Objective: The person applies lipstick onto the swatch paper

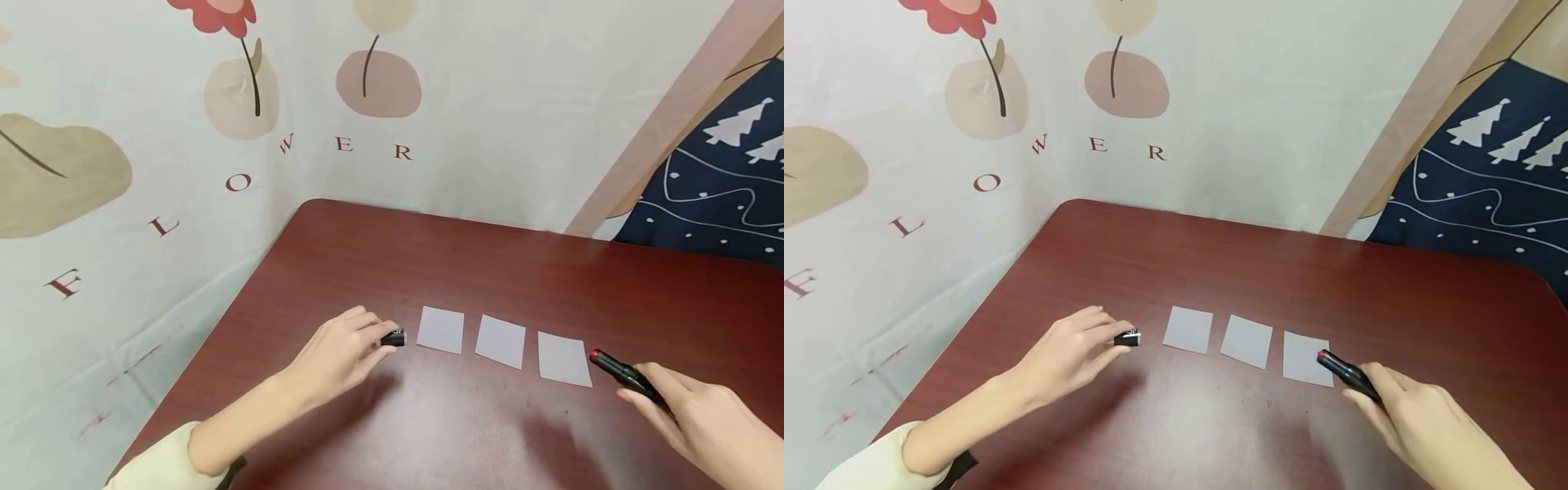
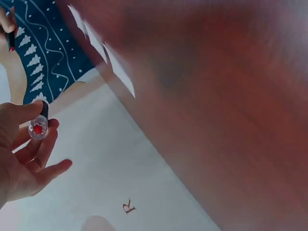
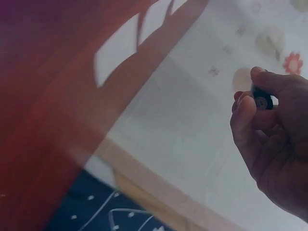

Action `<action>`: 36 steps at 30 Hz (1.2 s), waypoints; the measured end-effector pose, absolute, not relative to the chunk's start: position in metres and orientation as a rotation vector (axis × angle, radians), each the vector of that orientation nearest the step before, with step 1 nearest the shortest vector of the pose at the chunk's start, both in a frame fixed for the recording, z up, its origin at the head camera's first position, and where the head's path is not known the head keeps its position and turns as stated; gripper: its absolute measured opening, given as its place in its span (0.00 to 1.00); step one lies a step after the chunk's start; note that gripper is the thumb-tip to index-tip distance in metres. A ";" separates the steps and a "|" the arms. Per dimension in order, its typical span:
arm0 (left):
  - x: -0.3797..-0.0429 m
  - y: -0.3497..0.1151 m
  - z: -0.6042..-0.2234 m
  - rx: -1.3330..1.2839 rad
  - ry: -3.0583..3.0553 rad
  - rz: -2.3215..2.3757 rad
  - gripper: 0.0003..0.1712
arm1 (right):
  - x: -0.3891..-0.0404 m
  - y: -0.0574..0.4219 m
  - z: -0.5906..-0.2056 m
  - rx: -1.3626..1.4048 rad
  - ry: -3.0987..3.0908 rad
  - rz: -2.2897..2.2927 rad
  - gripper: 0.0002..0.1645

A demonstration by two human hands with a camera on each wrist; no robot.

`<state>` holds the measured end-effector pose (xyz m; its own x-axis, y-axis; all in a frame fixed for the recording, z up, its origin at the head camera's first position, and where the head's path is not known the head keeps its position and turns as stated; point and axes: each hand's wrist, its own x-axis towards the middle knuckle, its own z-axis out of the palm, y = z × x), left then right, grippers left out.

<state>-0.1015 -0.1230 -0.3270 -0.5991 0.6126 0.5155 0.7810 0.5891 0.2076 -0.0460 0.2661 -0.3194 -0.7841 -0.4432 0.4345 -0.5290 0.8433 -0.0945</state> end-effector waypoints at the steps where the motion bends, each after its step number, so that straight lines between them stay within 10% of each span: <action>1: -0.101 -0.127 -0.328 -1.114 -2.440 -0.613 0.13 | -0.044 0.271 -0.320 0.701 -2.635 0.291 0.18; 36: -0.170 -0.156 -0.378 -0.449 -2.793 -1.527 0.11 | -0.047 0.289 -0.338 0.436 -2.841 0.483 0.13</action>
